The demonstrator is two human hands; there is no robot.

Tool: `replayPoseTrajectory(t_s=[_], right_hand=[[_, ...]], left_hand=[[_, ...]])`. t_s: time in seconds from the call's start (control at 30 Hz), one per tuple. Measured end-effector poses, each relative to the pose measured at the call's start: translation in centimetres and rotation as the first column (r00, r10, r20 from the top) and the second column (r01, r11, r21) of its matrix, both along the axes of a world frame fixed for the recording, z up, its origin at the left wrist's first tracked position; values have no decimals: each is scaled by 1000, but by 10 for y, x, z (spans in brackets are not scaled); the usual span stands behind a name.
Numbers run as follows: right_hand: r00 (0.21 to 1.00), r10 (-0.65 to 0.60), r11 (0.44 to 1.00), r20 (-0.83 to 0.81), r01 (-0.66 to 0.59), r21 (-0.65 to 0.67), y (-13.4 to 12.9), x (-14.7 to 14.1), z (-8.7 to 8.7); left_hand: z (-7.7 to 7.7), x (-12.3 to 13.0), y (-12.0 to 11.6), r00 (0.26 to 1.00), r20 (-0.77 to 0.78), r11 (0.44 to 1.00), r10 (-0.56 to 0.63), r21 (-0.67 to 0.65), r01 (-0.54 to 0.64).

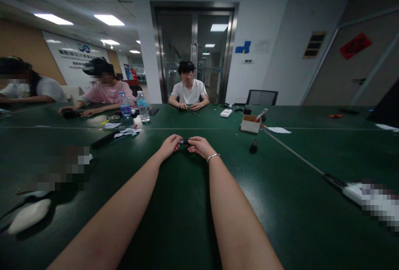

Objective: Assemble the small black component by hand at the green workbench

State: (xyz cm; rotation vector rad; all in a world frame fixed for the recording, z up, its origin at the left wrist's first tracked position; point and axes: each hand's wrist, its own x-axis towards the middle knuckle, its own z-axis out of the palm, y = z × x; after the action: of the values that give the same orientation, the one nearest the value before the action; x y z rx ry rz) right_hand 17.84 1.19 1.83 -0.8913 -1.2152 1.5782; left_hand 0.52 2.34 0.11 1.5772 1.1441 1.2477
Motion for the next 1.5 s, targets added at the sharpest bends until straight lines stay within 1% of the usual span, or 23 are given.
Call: replayPoseTrajectory(t_s=[0.2,0.47,0.77,0.97,1.13,1.5], right_hand=[[1000,-10,1000,3,10,-3,0,0,0],[1000,-14,1000,-14,13,-11,-1,0,1],[1000,-17,1000,1,17,-7,-1,0,1],[1000,-16,1000,2,16,-13,1,0,0],[1000,-1,1000,3,1,-12,0,0,0],[1000,-14,1000,-7,14,-11,1,0,-1]], left_hand=[[4,2,-2,998,63,996,-21,-85,27],[9,5,-7,998,63,995,-2,-98,8],[3,2,-5,998,30,998,51,-24,-50],[1,1,-3,998,44,999,36,11,-36],[2,0,-4,1000,16,999,-13,37,13],[7,3,-10,999,31,1000,-9,-13,9]])
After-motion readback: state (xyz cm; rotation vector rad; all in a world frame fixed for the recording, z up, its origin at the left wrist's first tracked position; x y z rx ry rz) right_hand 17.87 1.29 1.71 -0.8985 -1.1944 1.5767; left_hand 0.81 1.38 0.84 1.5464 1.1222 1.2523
